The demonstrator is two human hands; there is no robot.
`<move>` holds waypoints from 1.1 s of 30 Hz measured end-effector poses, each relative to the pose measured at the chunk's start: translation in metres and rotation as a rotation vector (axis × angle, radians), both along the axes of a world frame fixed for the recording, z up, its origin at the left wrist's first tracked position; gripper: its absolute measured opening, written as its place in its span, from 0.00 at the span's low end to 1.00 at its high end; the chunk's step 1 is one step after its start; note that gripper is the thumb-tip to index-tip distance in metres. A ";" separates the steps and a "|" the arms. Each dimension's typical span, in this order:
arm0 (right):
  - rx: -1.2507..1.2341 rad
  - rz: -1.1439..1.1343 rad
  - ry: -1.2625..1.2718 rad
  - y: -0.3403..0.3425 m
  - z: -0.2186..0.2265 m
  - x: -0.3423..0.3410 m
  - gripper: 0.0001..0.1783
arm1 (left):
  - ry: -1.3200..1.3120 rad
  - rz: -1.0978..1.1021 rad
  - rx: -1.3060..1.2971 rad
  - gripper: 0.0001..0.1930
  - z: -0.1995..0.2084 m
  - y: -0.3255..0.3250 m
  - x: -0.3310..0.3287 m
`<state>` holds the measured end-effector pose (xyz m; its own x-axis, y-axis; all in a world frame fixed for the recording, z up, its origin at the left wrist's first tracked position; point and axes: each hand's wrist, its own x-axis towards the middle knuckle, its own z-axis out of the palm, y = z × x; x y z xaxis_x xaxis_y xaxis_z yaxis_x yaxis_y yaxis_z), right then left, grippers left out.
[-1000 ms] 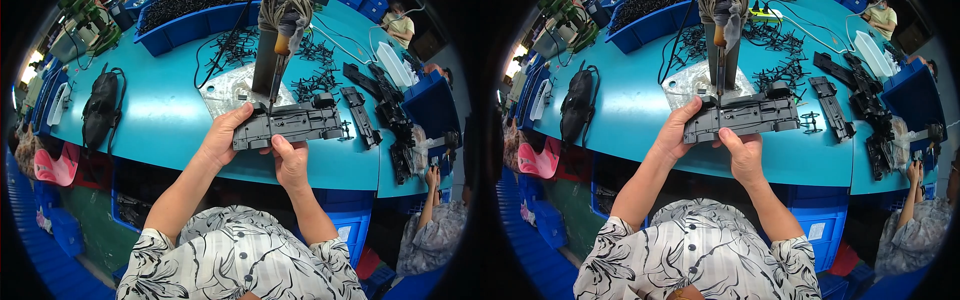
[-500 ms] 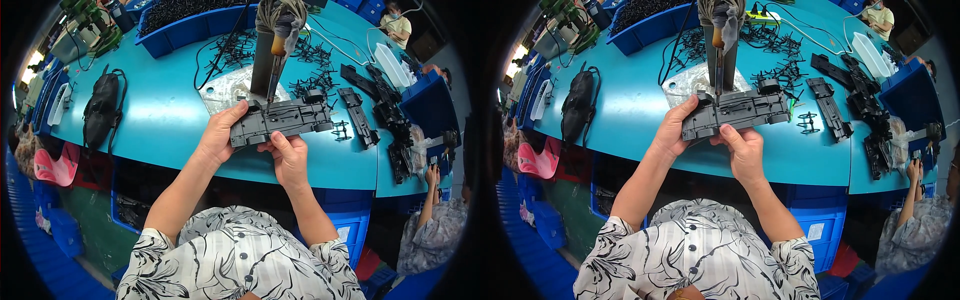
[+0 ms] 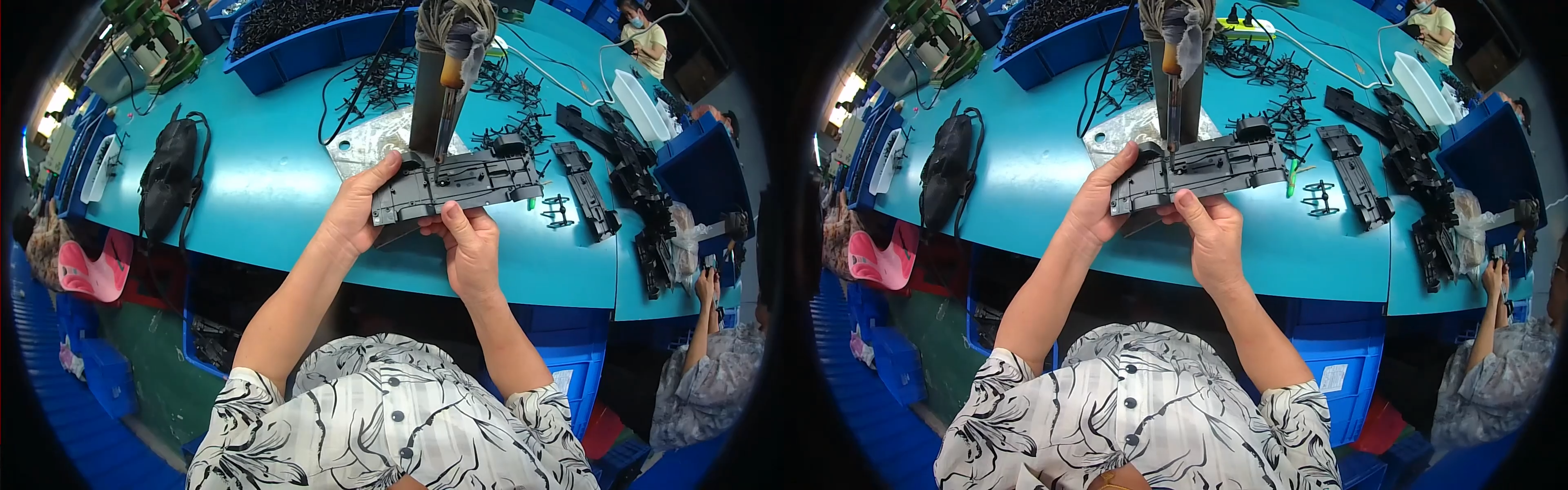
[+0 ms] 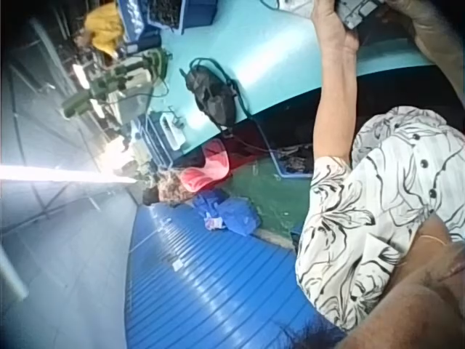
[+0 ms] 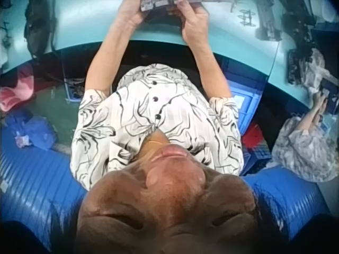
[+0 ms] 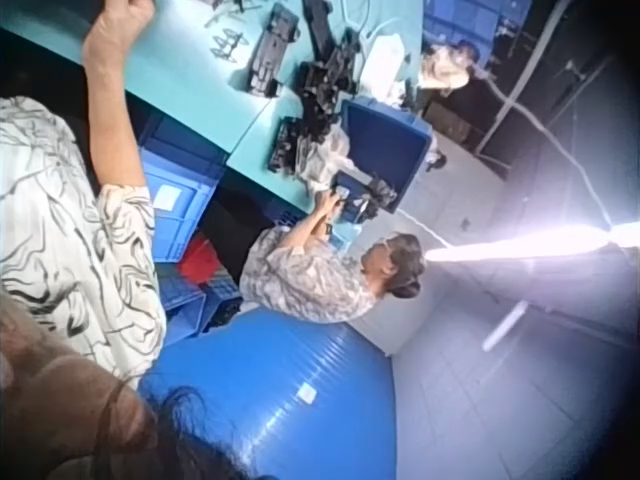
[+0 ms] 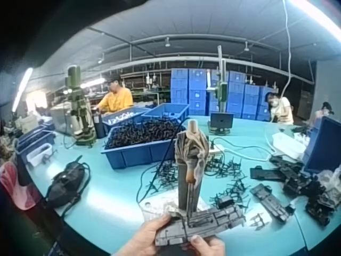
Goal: Assembling the plastic chassis and internal components of a toy car using an electric screwdriver and manual snapping.
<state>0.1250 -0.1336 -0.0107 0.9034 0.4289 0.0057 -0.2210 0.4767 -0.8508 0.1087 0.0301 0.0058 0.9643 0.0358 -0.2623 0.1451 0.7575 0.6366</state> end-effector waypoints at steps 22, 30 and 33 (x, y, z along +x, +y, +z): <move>-0.015 0.004 -0.039 0.003 -0.002 0.002 0.13 | 0.036 0.004 0.001 0.20 0.008 0.000 -0.001; -0.011 0.006 -0.051 0.004 -0.002 0.002 0.14 | 0.054 0.013 0.025 0.20 0.006 0.002 0.001; -0.006 0.012 -0.039 0.004 -0.001 0.002 0.14 | 0.060 0.009 0.023 0.20 0.008 0.002 0.002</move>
<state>0.1273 -0.1295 -0.0120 0.8973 0.4397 0.0384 -0.1929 0.4691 -0.8618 0.1106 0.0320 0.0134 0.9466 0.0506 -0.3184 0.1769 0.7443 0.6440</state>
